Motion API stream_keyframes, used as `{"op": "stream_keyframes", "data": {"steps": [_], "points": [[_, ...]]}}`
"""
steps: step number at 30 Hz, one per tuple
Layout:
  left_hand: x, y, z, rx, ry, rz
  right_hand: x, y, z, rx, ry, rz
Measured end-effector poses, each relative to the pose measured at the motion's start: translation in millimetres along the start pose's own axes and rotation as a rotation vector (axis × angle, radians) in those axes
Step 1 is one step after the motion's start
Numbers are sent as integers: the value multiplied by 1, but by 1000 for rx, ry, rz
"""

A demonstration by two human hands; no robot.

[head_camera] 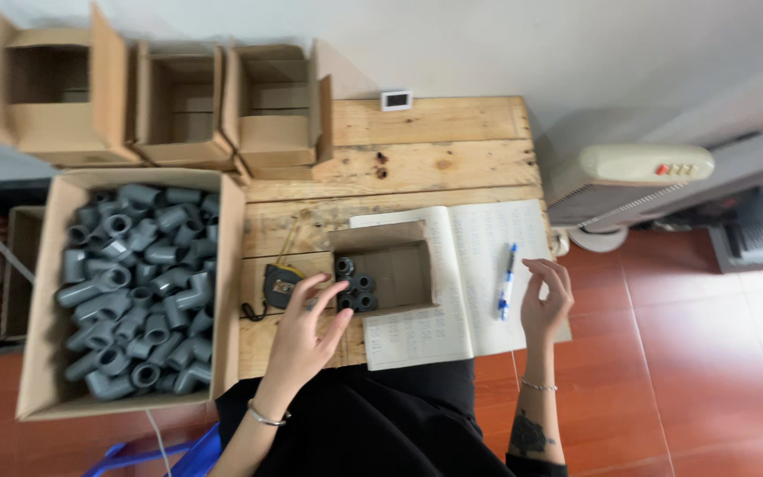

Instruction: The person repeatedly picks up gray plastic pipe fittings from a large box, measures them with a tape measure, and records the measurements in a notebook. The person places the measured fittings into a smaller box on the table.

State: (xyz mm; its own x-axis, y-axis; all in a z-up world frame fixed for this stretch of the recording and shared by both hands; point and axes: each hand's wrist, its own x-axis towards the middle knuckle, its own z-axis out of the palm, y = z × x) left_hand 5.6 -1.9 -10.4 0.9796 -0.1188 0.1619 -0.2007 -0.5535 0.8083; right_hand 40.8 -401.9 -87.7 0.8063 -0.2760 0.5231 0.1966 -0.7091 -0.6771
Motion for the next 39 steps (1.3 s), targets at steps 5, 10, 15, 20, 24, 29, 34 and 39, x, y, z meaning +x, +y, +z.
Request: {"op": "stream_keyframes", "data": {"steps": [5,10,15,20,24,29,34,39], "points": [[-4,11,-15,25,34,-25,7,-80,18,96,-36,85],[-10,7,-54,128,261,123,8,-144,40,290,-207,-60],[-10,-57,-125,504,370,44,6,-195,61,399,-371,-43],[-10,-124,-184,1024,307,-154,7,-216,75,427,-457,-98],[-8,-144,-195,1081,266,-277,4,-213,82,425,-478,-102],[-7,-157,-194,959,273,-309,5,-212,84,423,-499,-85],[-4,-111,-170,442,625,-58,6,-213,87,448,-512,-91],[-2,-14,-105,-486,463,-198,2,-244,91,544,-552,-106]]}}
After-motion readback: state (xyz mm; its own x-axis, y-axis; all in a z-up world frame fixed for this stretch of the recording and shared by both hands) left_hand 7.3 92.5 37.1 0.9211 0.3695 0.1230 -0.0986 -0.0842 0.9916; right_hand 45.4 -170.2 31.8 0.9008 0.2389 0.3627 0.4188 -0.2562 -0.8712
